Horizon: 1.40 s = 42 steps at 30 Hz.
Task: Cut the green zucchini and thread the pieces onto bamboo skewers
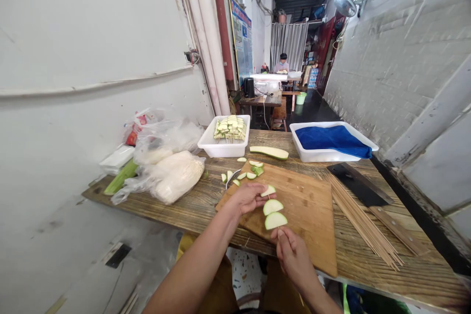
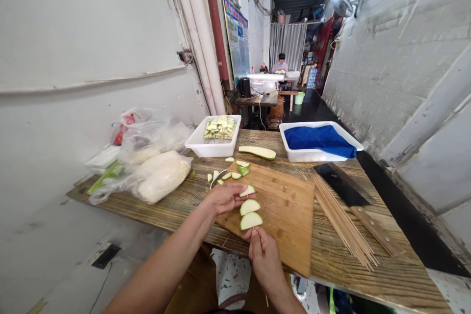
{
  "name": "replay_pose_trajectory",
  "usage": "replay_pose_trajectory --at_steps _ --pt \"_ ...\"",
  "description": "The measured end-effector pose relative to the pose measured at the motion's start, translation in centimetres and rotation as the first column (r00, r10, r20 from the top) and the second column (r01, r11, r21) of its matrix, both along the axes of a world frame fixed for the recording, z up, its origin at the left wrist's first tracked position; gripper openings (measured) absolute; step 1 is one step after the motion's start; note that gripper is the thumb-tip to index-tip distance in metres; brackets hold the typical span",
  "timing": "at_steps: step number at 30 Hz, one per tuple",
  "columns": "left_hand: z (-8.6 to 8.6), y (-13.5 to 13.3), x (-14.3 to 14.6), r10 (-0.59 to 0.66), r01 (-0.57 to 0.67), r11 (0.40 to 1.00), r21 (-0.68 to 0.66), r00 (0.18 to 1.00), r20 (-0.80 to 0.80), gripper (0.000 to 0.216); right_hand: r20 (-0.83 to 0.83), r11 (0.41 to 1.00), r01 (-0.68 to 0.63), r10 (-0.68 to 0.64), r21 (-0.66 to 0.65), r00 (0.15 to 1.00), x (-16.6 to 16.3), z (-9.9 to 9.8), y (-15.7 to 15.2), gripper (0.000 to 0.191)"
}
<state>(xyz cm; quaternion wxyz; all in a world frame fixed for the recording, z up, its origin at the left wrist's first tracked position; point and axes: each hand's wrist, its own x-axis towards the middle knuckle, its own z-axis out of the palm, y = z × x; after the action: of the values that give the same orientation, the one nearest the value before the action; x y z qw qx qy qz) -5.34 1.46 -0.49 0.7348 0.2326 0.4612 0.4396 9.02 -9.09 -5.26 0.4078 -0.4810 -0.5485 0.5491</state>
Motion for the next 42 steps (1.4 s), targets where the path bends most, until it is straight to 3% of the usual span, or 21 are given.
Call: replay_pose_trajectory --at_steps 8,14,16,17,18,19,21,24,27,32,37,42 --pt "-1.1 -0.4 1.0 0.005 -0.005 1.000 0.014 0.999 -0.033 0.005 0.007 0.996 0.035 -0.036 0.079 0.999 0.1 -0.3 0.9 0.039" --pt "-1.2 -0.9 1.3 -0.044 0.047 0.997 0.058 0.998 -0.051 0.020 -0.012 0.999 0.030 -0.029 0.039 0.999 1.2 -0.6 1.3 0.039" --pt "-0.9 -0.2 0.5 0.000 0.044 0.981 0.186 0.973 -0.231 0.026 -0.009 0.999 0.023 -0.023 0.034 1.000 2.0 -0.5 1.6 0.039" --pt "-0.8 0.4 -0.1 0.066 0.052 0.959 0.278 0.915 -0.398 0.028 -0.006 0.999 0.026 -0.026 0.031 1.000 2.4 -0.5 1.7 0.038" --pt "-0.8 1.1 -0.7 0.172 0.070 0.926 0.372 0.796 -0.580 0.028 -0.003 0.999 0.032 -0.032 0.027 0.999 2.7 -0.4 1.9 0.038" --pt "-0.8 1.8 -1.3 0.272 0.130 0.892 0.432 0.609 -0.745 0.027 -0.002 0.999 0.038 -0.038 0.023 0.999 3.0 -0.4 2.0 0.038" --pt "-1.2 3.4 -2.4 0.340 0.185 0.874 0.449 0.425 -0.839 0.027 -0.006 0.999 0.038 -0.038 0.018 0.999 3.4 -0.5 2.2 0.036" --pt "-2.1 5.1 -3.1 0.364 0.202 0.878 0.435 0.308 -0.879 0.029 -0.027 1.000 0.021 -0.020 0.015 0.999 3.5 -0.6 2.4 0.033" --pt "-2.9 5.9 -3.3 0.364 0.231 0.878 0.420 0.250 -0.897 0.021 -0.065 0.999 0.028 -0.030 -0.024 0.997 3.4 -0.5 2.5 0.032" --pt "-3.1 5.9 -3.9 0.348 0.267 0.859 0.436 0.320 -0.881 0.012 -0.115 0.998 0.011 -0.018 -0.060 0.993 3.4 -0.5 2.4 0.031" --pt "-2.1 5.3 -3.7 0.331 0.229 0.839 0.494 0.505 -0.797 0.018 -0.112 0.999 0.006 -0.011 -0.047 0.994 3.4 -1.0 2.6 0.031" --pt "-1.4 4.4 -2.7 0.224 0.149 0.878 0.455 0.713 -0.664 0.038 -0.100 1.000 -0.013 0.010 -0.028 0.995 3.5 -0.9 2.4 0.031"
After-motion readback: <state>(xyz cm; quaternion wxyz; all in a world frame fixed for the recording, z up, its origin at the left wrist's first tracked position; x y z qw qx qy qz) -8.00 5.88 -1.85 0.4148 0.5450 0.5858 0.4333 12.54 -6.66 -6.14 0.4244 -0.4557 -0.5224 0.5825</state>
